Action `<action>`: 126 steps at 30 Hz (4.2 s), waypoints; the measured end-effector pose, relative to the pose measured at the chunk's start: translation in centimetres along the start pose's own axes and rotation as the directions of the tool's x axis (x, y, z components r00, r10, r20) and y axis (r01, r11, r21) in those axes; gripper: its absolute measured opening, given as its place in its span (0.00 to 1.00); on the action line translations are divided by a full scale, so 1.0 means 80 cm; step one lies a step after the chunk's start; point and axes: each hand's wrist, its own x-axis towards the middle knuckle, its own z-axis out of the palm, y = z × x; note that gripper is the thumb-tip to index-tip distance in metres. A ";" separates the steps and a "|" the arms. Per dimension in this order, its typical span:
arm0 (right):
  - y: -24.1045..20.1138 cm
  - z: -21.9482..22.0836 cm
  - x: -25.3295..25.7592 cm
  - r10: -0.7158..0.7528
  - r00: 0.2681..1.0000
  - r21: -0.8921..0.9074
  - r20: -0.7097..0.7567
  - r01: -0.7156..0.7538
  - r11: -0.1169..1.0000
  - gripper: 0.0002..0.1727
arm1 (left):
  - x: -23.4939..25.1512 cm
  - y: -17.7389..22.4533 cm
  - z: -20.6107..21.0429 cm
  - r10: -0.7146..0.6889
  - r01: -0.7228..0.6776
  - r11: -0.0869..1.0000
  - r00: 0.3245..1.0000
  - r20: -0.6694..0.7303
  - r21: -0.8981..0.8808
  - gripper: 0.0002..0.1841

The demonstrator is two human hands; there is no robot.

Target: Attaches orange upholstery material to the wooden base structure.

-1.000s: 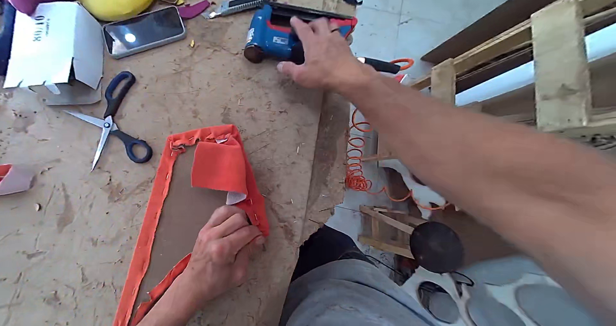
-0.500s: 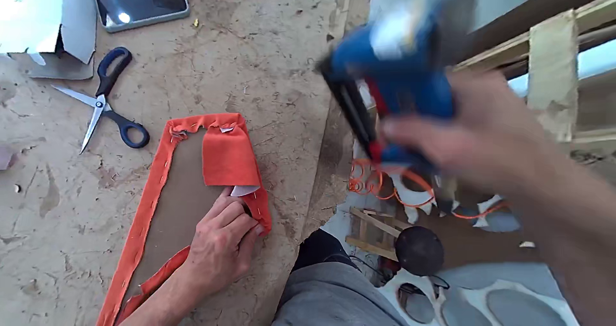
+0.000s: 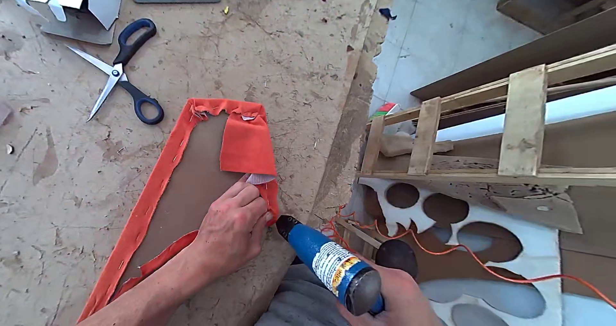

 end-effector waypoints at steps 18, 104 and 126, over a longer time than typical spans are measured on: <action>0.027 -0.032 -0.039 0.030 0.998 -0.021 -0.046 -0.031 0.999 0.18 | 0.000 -0.029 -0.043 0.239 -0.250 0.968 0.954 0.180 0.036 0.22; -0.067 0.013 0.052 0.185 0.982 0.084 -0.027 -0.182 0.980 0.18 | 0.032 -0.075 -0.080 -0.021 0.030 0.987 0.998 0.056 -0.159 0.07; -0.070 -0.062 0.436 -0.386 0.864 -0.129 0.323 0.444 0.887 0.26 | -0.227 0.063 -0.089 -0.793 0.890 0.399 0.456 -0.404 0.221 0.50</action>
